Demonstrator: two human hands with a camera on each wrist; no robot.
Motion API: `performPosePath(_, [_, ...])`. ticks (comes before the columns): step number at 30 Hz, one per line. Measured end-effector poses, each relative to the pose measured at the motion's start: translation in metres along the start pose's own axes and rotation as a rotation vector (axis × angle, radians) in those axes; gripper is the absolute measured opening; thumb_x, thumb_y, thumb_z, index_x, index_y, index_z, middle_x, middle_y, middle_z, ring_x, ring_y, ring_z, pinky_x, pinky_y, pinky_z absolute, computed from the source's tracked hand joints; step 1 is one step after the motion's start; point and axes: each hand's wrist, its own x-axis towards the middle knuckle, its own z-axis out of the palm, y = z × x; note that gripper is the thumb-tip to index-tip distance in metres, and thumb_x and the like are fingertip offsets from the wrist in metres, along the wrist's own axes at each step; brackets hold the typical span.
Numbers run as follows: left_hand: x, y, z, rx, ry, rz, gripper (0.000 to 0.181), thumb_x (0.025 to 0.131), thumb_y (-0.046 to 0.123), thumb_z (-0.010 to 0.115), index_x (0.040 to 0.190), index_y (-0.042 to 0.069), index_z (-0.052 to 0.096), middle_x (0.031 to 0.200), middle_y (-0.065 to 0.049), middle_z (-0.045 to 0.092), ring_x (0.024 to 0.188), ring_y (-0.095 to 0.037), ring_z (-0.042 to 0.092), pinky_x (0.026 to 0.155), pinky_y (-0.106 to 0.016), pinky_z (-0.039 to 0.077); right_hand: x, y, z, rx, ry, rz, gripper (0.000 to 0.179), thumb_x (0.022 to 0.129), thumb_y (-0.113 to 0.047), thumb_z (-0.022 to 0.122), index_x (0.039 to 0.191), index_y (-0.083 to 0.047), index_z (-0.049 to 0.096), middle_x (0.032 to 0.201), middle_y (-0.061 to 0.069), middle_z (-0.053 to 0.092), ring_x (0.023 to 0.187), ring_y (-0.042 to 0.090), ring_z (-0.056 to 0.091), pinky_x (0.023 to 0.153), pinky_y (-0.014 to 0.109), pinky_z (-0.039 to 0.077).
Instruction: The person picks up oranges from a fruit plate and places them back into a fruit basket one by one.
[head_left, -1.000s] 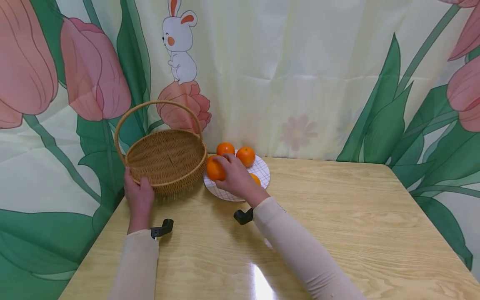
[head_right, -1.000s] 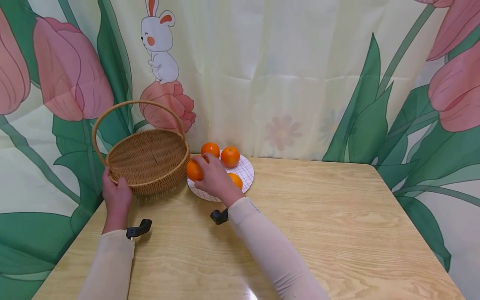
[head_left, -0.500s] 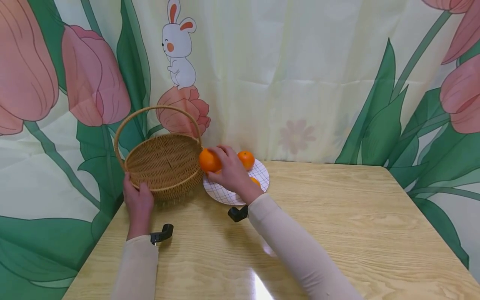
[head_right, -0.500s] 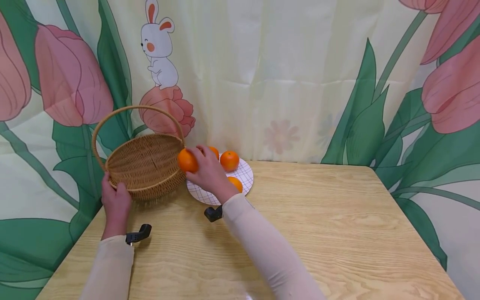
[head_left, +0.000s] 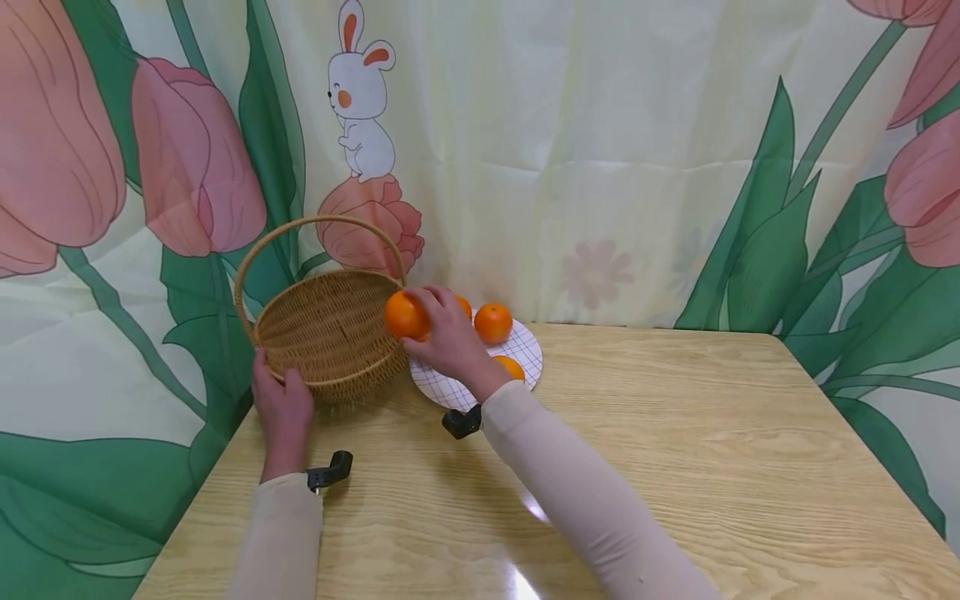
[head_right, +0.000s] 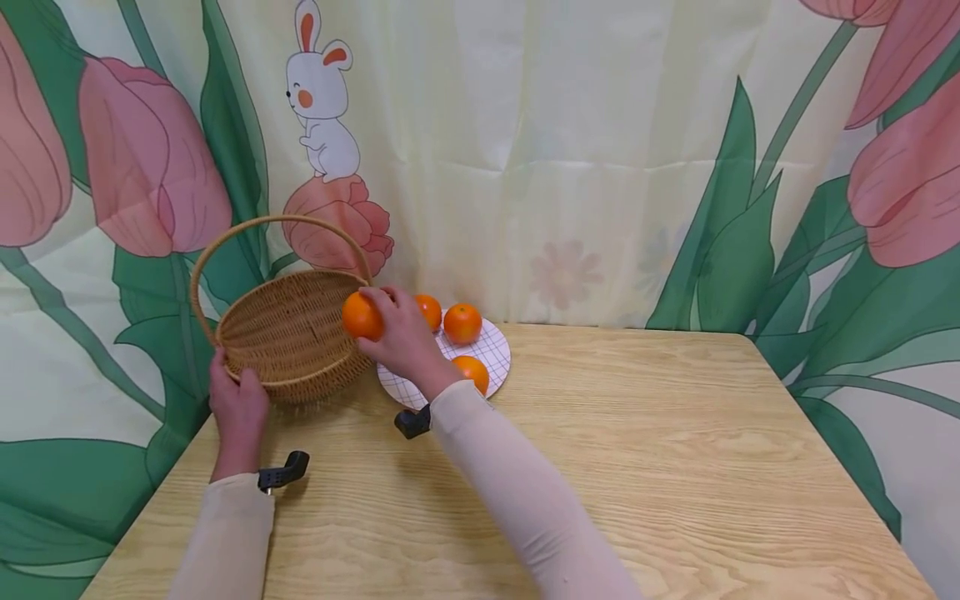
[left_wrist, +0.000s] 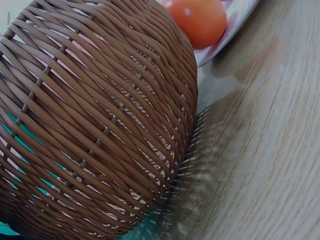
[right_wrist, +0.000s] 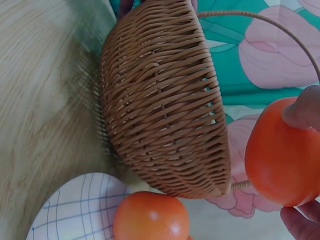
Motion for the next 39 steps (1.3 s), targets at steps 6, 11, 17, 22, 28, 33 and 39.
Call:
performPosePath(6, [0.000, 0.000, -0.001, -0.011, -0.002, -0.007, 0.054, 0.092, 0.029, 0.030, 0.144, 0.033, 0.014, 0.151, 0.006, 0.014, 0.136, -0.017, 0.020, 0.112, -0.040, 0.020, 0.007, -0.003, 0.010, -0.013, -0.034, -0.005, 0.063, 0.075, -0.032, 0.067, 0.132, -0.030, 0.040, 0.135, 0.003, 0.037, 0.113, 0.020, 0.045, 0.090, 0.035, 0.047])
performPosePath(11, [0.001, 0.000, 0.001, 0.009, 0.007, 0.004, 0.055, 0.092, 0.024, 0.031, 0.144, 0.030, 0.016, 0.151, 0.007, 0.012, 0.137, -0.017, 0.019, 0.112, -0.041, 0.020, 0.013, -0.003, 0.019, -0.018, -0.060, -0.020, 0.065, 0.074, -0.030, 0.069, 0.132, -0.030, 0.040, 0.132, 0.004, 0.038, 0.112, 0.019, 0.045, 0.091, 0.034, 0.046])
performPosePath(17, [0.003, -0.004, 0.004, 0.033, 0.043, 0.063, 0.056, 0.088, 0.019, 0.034, 0.142, 0.026, 0.023, 0.150, 0.002, 0.017, 0.135, -0.019, 0.023, 0.110, -0.041, 0.022, 0.018, -0.007, 0.028, -0.030, -0.113, -0.015, 0.066, 0.074, -0.032, 0.069, 0.133, -0.031, 0.038, 0.133, 0.003, 0.037, 0.112, 0.019, 0.045, 0.092, 0.033, 0.046])
performPosePath(22, [0.003, -0.002, 0.004, 0.053, 0.038, 0.069, 0.057, 0.087, 0.018, 0.036, 0.142, 0.025, 0.024, 0.148, -0.003, 0.020, 0.131, -0.024, 0.027, 0.107, -0.045, 0.024, 0.019, -0.012, 0.034, -0.051, -0.192, 0.028, 0.067, 0.076, -0.034, 0.069, 0.134, -0.031, 0.036, 0.136, 0.004, 0.034, 0.110, 0.021, 0.048, 0.092, 0.036, 0.046])
performPosePath(28, [0.003, -0.003, 0.005, 0.073, 0.022, 0.088, 0.058, 0.087, 0.018, 0.037, 0.142, 0.025, 0.023, 0.147, -0.008, 0.020, 0.127, -0.029, 0.030, 0.103, -0.049, 0.027, 0.020, -0.012, 0.042, -0.095, -0.258, 0.035, 0.067, 0.076, -0.036, 0.068, 0.134, -0.031, 0.036, 0.137, 0.006, 0.035, 0.112, 0.023, 0.047, 0.091, 0.037, 0.046])
performPosePath(33, [0.003, -0.004, 0.005, 0.071, 0.028, 0.096, 0.057, 0.087, 0.018, 0.039, 0.142, 0.025, 0.024, 0.147, -0.008, 0.020, 0.129, -0.029, 0.028, 0.104, -0.049, 0.026, 0.022, -0.013, 0.050, -0.114, -0.295, 0.022, 0.066, 0.075, -0.036, 0.069, 0.133, -0.032, 0.038, 0.135, 0.005, 0.038, 0.111, 0.022, 0.048, 0.091, 0.036, 0.046])
performPosePath(39, [0.002, -0.006, 0.003, 0.079, 0.043, 0.118, 0.055, 0.088, 0.019, 0.041, 0.141, 0.022, 0.026, 0.146, -0.009, 0.021, 0.131, -0.030, 0.027, 0.106, -0.050, 0.024, 0.023, -0.015, 0.059, -0.120, -0.340, 0.020, 0.066, 0.075, -0.034, 0.070, 0.134, -0.032, 0.039, 0.135, 0.003, 0.039, 0.109, 0.020, 0.049, 0.089, 0.035, 0.047])
